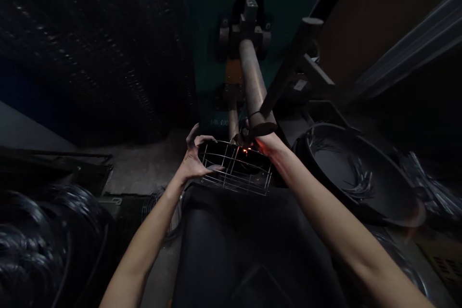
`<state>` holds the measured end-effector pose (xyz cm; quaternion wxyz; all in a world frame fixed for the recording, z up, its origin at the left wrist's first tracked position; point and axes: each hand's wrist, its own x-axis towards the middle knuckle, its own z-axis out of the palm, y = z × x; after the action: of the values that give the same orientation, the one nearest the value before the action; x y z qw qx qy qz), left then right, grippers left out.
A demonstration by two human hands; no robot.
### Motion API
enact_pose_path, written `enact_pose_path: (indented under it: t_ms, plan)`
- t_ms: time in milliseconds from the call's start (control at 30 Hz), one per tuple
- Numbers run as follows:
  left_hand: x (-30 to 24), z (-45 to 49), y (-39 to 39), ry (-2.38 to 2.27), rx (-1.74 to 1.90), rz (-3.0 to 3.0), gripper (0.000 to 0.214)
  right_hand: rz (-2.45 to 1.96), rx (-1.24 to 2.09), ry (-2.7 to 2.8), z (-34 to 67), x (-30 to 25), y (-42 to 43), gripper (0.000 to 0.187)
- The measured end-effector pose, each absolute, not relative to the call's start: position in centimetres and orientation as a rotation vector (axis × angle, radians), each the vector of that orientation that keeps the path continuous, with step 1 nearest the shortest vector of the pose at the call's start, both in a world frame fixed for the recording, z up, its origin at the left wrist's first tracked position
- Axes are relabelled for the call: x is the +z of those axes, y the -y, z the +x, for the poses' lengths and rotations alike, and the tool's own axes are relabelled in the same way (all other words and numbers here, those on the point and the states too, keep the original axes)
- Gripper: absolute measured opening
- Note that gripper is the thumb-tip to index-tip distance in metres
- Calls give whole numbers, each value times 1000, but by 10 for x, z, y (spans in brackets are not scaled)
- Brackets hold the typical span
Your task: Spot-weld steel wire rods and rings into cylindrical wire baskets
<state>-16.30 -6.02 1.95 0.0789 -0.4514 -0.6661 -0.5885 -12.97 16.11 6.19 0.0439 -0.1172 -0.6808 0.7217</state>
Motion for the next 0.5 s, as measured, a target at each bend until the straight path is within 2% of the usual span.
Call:
enact_pose_path:
  t_ms: [267,433,500]
  plan:
    - [24,-172,68,2092,-1607,-1505,126,-516,2247,1849,-132,82,-166,28]
    - [10,-132,72,2056,-1217,-1686,103,-777,2090,1982,-104,103,-185,12]
    - [7,-93,70,2028,-1000,-1812,92,-805,1892,2156,-72,104,-189,14]
